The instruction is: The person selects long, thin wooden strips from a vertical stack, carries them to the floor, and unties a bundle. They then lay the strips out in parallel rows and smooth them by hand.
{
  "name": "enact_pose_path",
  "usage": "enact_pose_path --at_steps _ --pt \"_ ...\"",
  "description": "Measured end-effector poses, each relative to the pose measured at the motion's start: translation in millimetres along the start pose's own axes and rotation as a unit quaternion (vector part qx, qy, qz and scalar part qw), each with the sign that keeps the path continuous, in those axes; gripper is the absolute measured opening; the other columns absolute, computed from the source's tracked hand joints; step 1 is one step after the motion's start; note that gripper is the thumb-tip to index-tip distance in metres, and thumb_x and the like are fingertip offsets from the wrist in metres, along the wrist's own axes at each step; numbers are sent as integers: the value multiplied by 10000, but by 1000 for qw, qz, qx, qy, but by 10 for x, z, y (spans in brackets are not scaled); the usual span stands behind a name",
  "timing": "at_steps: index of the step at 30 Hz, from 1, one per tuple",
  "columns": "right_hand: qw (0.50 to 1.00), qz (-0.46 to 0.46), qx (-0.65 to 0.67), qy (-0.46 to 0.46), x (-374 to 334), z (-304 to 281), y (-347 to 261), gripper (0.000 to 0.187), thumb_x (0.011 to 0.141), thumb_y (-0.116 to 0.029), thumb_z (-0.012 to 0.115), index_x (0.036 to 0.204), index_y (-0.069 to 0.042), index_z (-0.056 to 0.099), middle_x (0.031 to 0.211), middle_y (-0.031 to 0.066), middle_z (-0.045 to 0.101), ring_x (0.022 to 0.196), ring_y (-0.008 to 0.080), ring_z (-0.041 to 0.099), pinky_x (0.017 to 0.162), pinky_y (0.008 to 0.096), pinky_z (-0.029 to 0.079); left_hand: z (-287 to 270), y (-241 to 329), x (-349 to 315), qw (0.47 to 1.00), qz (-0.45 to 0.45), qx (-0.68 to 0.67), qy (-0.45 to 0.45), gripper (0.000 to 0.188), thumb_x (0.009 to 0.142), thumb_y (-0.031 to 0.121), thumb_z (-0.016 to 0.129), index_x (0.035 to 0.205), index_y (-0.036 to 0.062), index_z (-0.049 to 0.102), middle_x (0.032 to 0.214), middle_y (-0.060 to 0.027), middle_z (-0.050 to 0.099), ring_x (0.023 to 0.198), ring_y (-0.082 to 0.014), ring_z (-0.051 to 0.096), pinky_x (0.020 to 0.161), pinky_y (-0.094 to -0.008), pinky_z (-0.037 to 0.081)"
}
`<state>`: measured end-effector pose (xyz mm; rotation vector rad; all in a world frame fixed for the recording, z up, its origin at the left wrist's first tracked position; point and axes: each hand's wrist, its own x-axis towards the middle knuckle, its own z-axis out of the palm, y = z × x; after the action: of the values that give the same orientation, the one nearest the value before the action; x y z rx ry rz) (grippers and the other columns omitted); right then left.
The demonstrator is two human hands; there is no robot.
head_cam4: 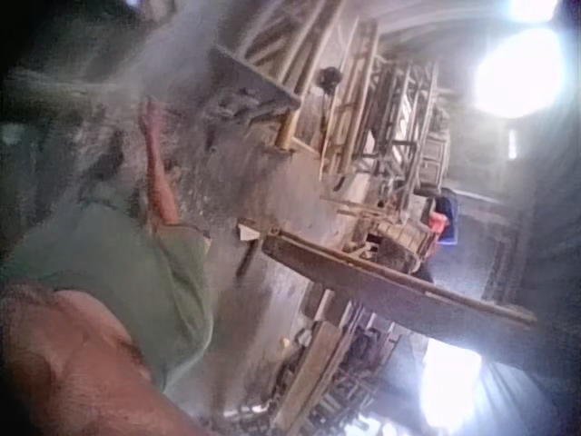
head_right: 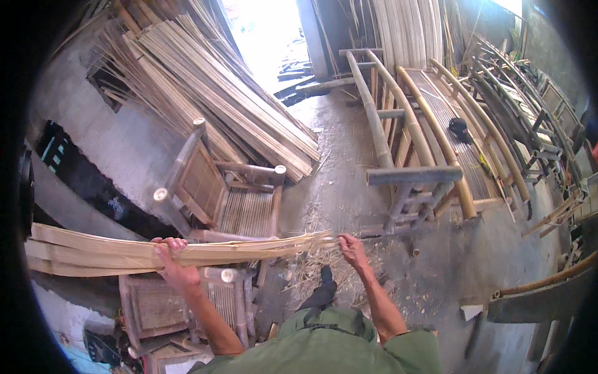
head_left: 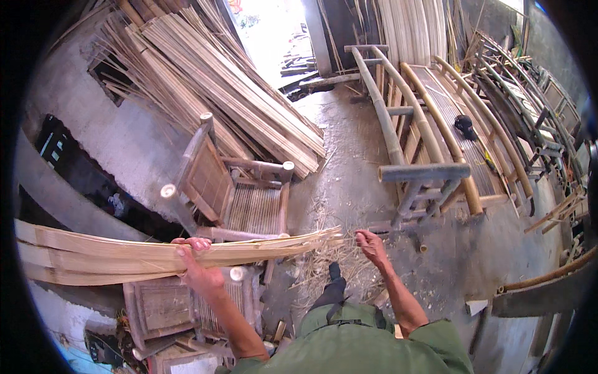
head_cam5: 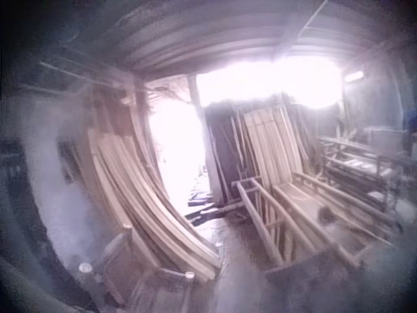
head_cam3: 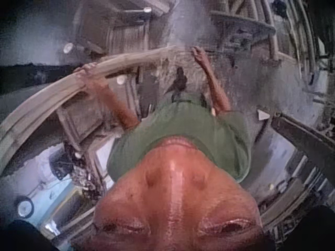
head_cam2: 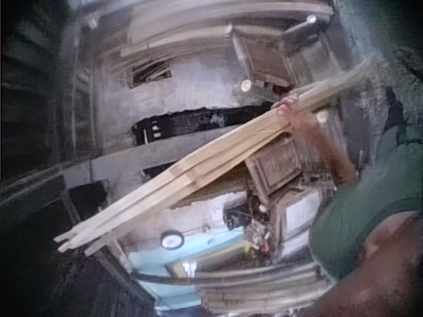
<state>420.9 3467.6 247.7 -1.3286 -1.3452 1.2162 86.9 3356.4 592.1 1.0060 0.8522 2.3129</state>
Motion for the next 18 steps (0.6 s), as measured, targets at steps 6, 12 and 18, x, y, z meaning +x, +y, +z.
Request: enact_pose_path --at_steps 6,12,18 --pt "998 -23 -9 -54 1670 235 -579 297 972 -237 512 1123 -12 634 855 68 676 766 125 625 709 277 509 169 -1218 866 1000 -9 25 -1 243 952 238 580 1074 57 474 767 -44 530 725 -156 502 741 -343 441" --pt "999 2 -31 -23 2843 111 -160 272 968 -214 514 1098 -14 645 840 73 677 747 126 622 689 274 511 706 -2390 1921 999 -33 15 28 239 893 169 664 1028 39 516 777 -66 559 725 -179 541 719 -363 475" --pt "997 77 -12 -17 3528 98 53 246 961 -191 515 1080 -26 652 803 49 668 736 114 609 678 262 500 1189 -3251 2868 998 -56 3 6 234 889 157 666 1028 37 521 785 -65 575 728 -172 557 704 -350 491"
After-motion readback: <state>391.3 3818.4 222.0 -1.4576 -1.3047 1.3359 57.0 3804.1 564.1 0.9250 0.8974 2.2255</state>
